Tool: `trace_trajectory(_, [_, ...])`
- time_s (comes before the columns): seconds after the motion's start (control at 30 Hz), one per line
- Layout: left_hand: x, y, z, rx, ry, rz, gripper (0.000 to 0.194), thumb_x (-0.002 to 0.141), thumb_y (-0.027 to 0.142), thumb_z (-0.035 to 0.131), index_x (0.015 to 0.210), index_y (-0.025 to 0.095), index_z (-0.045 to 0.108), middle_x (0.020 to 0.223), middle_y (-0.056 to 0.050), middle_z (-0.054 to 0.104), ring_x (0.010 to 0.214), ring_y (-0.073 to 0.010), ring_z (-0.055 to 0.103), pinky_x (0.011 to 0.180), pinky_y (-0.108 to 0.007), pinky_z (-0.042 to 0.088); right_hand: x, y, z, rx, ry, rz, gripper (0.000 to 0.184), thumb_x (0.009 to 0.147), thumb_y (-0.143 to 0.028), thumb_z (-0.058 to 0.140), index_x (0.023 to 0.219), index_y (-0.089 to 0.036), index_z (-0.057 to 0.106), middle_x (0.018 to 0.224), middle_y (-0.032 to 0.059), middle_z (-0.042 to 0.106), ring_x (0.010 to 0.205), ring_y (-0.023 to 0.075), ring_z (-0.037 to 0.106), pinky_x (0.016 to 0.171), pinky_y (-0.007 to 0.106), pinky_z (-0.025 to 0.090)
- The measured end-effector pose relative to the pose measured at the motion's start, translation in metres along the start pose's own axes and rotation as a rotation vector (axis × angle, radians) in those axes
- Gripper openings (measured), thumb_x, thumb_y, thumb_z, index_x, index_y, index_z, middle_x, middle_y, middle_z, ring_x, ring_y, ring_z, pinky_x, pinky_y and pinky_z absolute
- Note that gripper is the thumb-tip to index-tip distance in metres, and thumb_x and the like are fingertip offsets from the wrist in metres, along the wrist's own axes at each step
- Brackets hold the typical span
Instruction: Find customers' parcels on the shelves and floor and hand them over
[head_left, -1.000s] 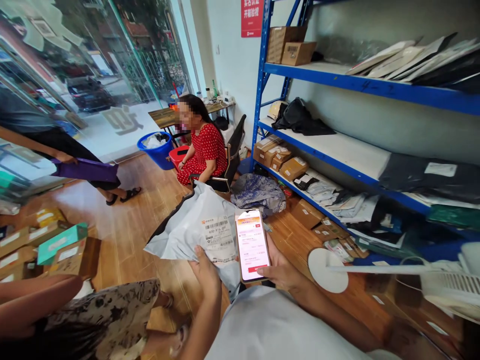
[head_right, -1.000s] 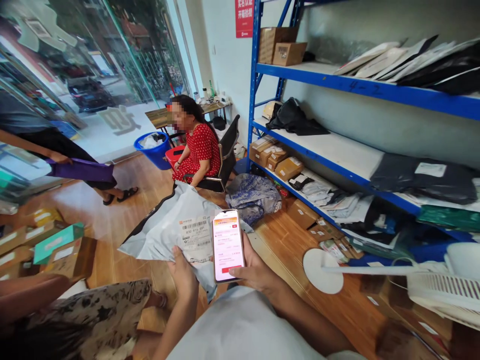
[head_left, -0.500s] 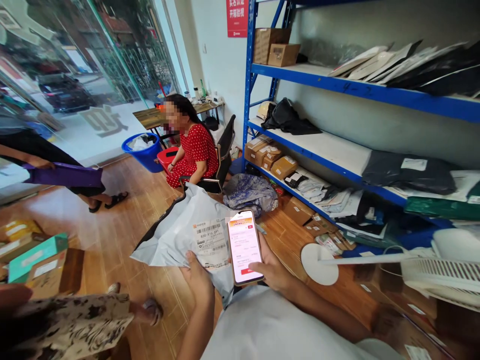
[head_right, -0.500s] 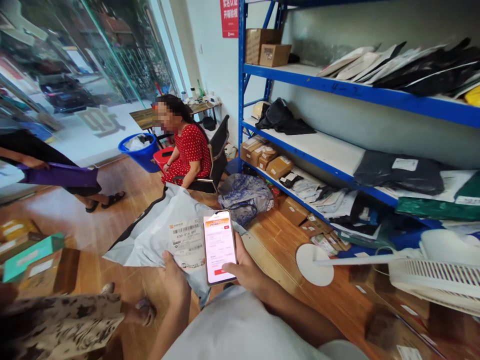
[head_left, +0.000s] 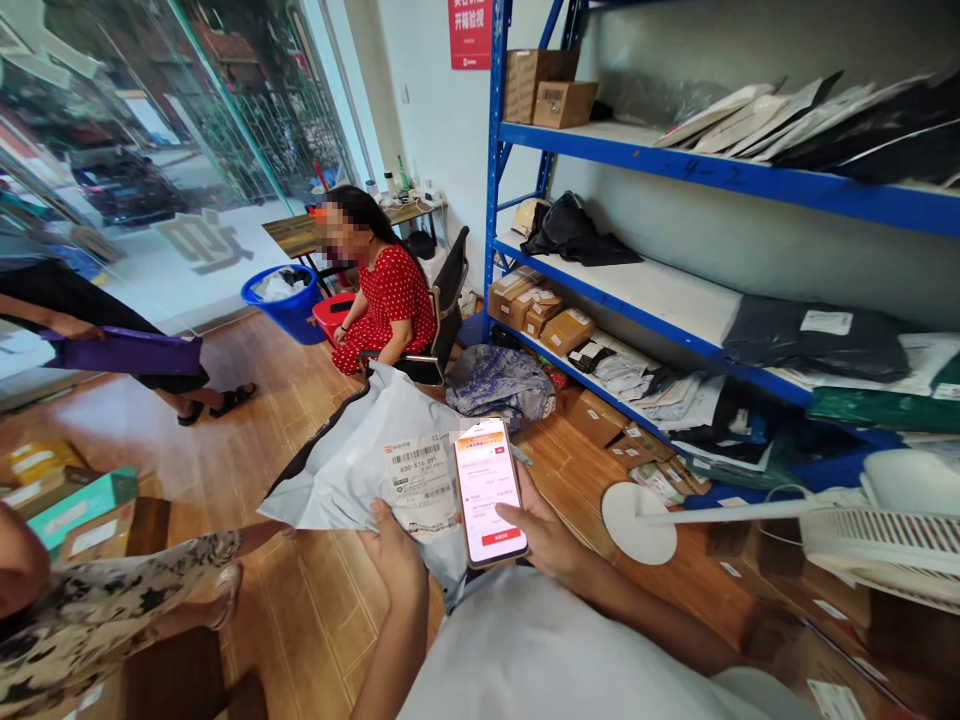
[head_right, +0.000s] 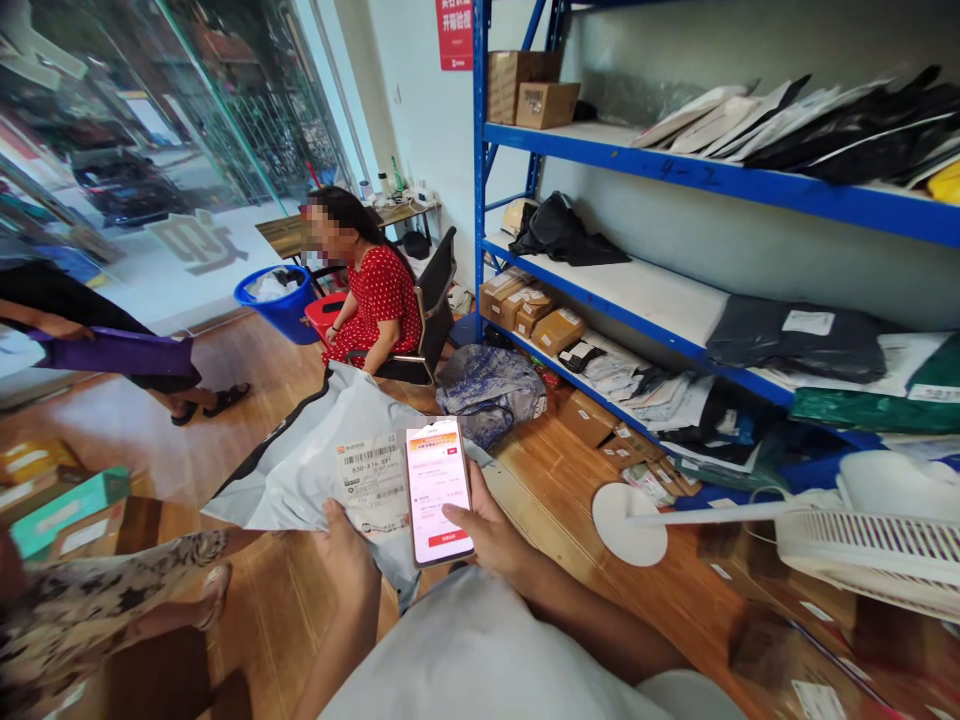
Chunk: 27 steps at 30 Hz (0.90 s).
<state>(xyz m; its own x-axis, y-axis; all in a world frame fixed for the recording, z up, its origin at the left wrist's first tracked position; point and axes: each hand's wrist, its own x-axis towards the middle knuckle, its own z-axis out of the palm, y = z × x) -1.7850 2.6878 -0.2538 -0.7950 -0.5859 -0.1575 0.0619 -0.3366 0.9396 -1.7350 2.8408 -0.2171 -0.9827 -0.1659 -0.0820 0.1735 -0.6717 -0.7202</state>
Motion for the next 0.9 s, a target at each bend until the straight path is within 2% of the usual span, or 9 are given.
trace_trajectory(0.07, [-0.001, 0.002, 0.001, -0.003, 0.003, 0.015, 0.045, 0.094, 0.036, 0.053, 0.136, 0.02, 0.053, 0.122, -0.01, 0.067, 0.109, -0.0186, 0.065, 0.094, -0.027, 0.051, 0.0, 0.0, 0.001, 0.006, 0.006, -0.003, 0.068, 0.082, -0.025, 0.07, 0.138, -0.033, 0.031, 0.131, 0.0097, 0.061, 0.101, 0.0259, 0.07, 0.09, 0.047, 0.053])
trace_trajectory(0.2, [-0.002, 0.003, 0.001, 0.005, 0.018, 0.006, 0.043, 0.095, 0.036, 0.052, 0.135, 0.02, 0.054, 0.121, -0.01, 0.068, 0.109, -0.0185, 0.065, 0.093, -0.027, 0.052, -0.001, -0.002, 0.001, -0.03, -0.04, -0.009, 0.089, 0.069, -0.021, 0.081, 0.139, -0.035, 0.029, 0.138, 0.0103, 0.055, 0.107, 0.029, 0.067, 0.093, 0.049, 0.051])
trace_trajectory(0.33, [-0.002, 0.001, -0.001, 0.014, 0.011, 0.005, 0.047, 0.094, 0.039, 0.054, 0.137, 0.02, 0.053, 0.125, -0.01, 0.066, 0.113, -0.0193, 0.063, 0.098, -0.029, 0.049, -0.002, -0.002, -0.001, -0.032, -0.021, -0.014, 0.083, 0.07, -0.025, 0.08, 0.138, -0.033, 0.032, 0.136, 0.0113, 0.057, 0.107, 0.0295, 0.066, 0.092, 0.049, 0.051])
trace_trajectory(0.53, [0.0, -0.006, -0.005, 0.032, 0.032, 0.011, 0.048, 0.092, 0.041, 0.056, 0.134, 0.017, 0.054, 0.126, -0.012, 0.064, 0.118, -0.0216, 0.06, 0.102, -0.033, 0.047, -0.001, 0.002, -0.005, -0.03, 0.079, -0.059, 0.078, 0.068, -0.02, 0.079, 0.135, -0.031, 0.039, 0.132, 0.0078, 0.06, 0.118, 0.0268, 0.059, 0.097, 0.042, 0.047])
trace_trajectory(0.73, [0.001, -0.008, -0.005, 0.014, 0.024, 0.031, 0.042, 0.092, 0.039, 0.057, 0.127, 0.017, 0.057, 0.122, -0.012, 0.066, 0.109, -0.0185, 0.064, 0.104, -0.032, 0.044, 0.004, 0.005, -0.01, -0.078, 0.221, -0.074, 0.063, 0.071, -0.024, 0.08, 0.124, -0.028, 0.047, 0.12, 0.0059, 0.067, 0.104, 0.0236, 0.065, 0.087, 0.037, 0.052])
trace_trajectory(0.9, [0.003, -0.009, -0.004, 0.026, 0.029, 0.03, 0.041, 0.091, 0.042, 0.057, 0.125, 0.017, 0.058, 0.122, -0.011, 0.066, 0.111, -0.0199, 0.064, 0.102, -0.033, 0.046, 0.01, 0.013, -0.02, -0.236, 0.327, -0.101, 0.07, 0.065, -0.024, 0.086, 0.122, -0.026, 0.046, 0.117, 0.0058, 0.068, 0.105, 0.0249, 0.066, 0.089, 0.04, 0.053])
